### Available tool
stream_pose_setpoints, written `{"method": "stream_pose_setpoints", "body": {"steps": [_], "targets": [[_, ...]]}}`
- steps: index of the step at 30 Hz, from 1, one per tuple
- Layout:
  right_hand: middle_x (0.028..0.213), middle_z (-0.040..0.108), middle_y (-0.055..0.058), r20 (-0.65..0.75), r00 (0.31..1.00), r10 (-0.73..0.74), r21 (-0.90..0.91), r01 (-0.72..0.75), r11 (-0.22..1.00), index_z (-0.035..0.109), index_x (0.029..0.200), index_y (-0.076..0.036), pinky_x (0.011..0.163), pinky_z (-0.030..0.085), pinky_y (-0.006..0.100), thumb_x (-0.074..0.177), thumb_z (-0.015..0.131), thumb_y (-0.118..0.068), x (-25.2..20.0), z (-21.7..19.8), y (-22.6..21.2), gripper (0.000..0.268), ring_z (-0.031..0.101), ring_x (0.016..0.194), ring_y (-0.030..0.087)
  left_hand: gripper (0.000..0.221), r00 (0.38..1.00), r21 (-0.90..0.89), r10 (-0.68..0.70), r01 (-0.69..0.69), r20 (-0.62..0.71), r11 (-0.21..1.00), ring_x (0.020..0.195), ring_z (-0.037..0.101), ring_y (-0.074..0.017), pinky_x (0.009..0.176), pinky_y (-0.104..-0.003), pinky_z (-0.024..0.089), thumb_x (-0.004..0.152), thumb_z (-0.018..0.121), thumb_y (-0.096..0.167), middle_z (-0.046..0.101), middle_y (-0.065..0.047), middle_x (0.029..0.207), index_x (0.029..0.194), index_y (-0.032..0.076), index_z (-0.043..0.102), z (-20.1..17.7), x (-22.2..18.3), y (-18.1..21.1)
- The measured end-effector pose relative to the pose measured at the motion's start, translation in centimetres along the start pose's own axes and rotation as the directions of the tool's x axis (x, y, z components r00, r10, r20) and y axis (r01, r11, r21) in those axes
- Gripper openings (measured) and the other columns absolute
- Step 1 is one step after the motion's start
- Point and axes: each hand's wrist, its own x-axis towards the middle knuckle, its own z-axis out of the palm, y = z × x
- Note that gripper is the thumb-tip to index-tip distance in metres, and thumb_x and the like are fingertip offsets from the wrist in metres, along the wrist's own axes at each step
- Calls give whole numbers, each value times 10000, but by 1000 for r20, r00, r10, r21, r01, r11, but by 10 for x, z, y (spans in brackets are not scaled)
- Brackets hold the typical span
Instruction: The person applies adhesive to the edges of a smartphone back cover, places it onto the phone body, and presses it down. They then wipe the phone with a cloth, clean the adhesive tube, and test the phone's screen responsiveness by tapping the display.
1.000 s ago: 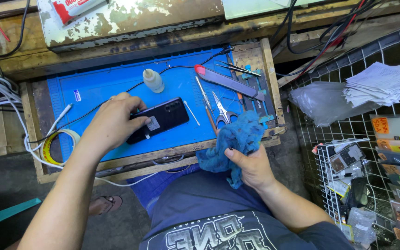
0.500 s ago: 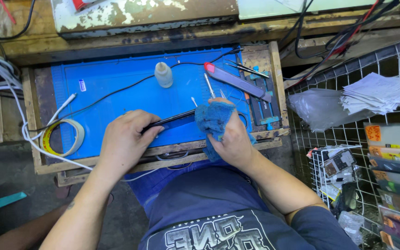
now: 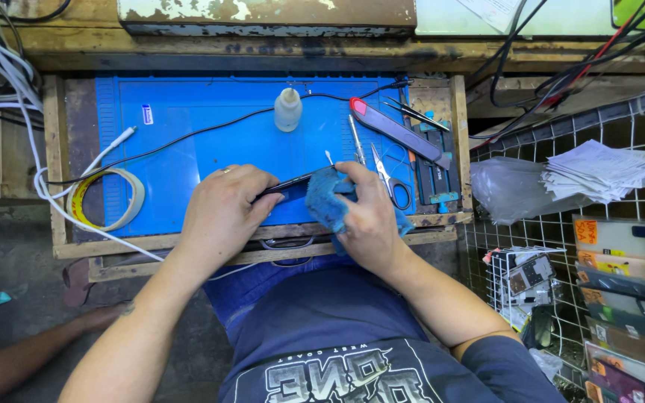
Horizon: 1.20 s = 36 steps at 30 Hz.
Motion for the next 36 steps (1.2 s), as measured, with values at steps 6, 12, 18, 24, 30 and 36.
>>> {"method": "stream_pose_setpoints", "body": {"steps": [6, 12, 18, 24, 30, 36], "targets": [[1341, 537, 219, -5, 999, -35, 17, 35, 999, 723, 1057, -35, 985, 486, 471, 754, 780, -9, 0, 9, -5, 310, 573, 1161, 396, 163, 1000, -21, -3, 3, -6, 1000, 847, 657, -345, 745, -460, 497, 851, 755, 202, 689, -113, 863, 916, 56, 721, 0, -1, 1], [1155, 635, 122, -74, 910, 407, 475, -326, 817, 614, 1197, 4, 981, 516, 365, 902, 710, 6, -6, 4, 11, 310, 640, 1067, 230, 168, 999, -23, 53, -53, -7, 998, 849, 650, -336, 761, -457, 496, 844, 751, 192, 674, -109, 868, 943, 60, 719, -1, -2, 4], [1111, 699, 74, 49, 896, 442, 515, -402, 757, 622, 1237, 15, 952, 535, 336, 872, 775, -25, -3, 18, 25, 398, 667, 1036, 160, 238, 997, 0, 60, -60, -58, 998, 834, 637, -314, 726, -444, 457, 841, 753, 211, 648, -106, 836, 1019, 55, 729, 0, -3, 14], [1109, 717, 59, 139, 846, 515, 674, -462, 577, 650, 1209, 13, 930, 569, 315, 928, 740, -8, -3, 24, 29, 296, 664, 1013, 117, 165, 995, 49, 93, -91, -30, 995, 844, 637, -301, 774, -445, 465, 886, 723, 196, 648, -92, 845, 987, 66, 727, -1, 0, 13], [1154, 701, 61, 100, 818, 566, 842, -373, 390, 631, 1235, 11, 985, 549, 327, 903, 763, 23, -6, 23, 31, 358, 651, 1057, 121, 147, 999, -36, 23, -24, -39, 999, 814, 653, -310, 731, -434, 468, 899, 723, 196, 664, -100, 821, 968, 66, 733, -5, 5, 19], [1178, 690, 57, 113, 769, 629, 895, -353, 271, 609, 1278, -16, 994, 544, 321, 870, 773, 22, -13, 25, 36, 441, 653, 1079, 129, 145, 955, -407, -296, 266, -11, 874, 702, 657, -97, 640, -248, 509, 924, 734, 152, 718, -16, 833, 1017, 41, 744, 3, 1, 22]]}}
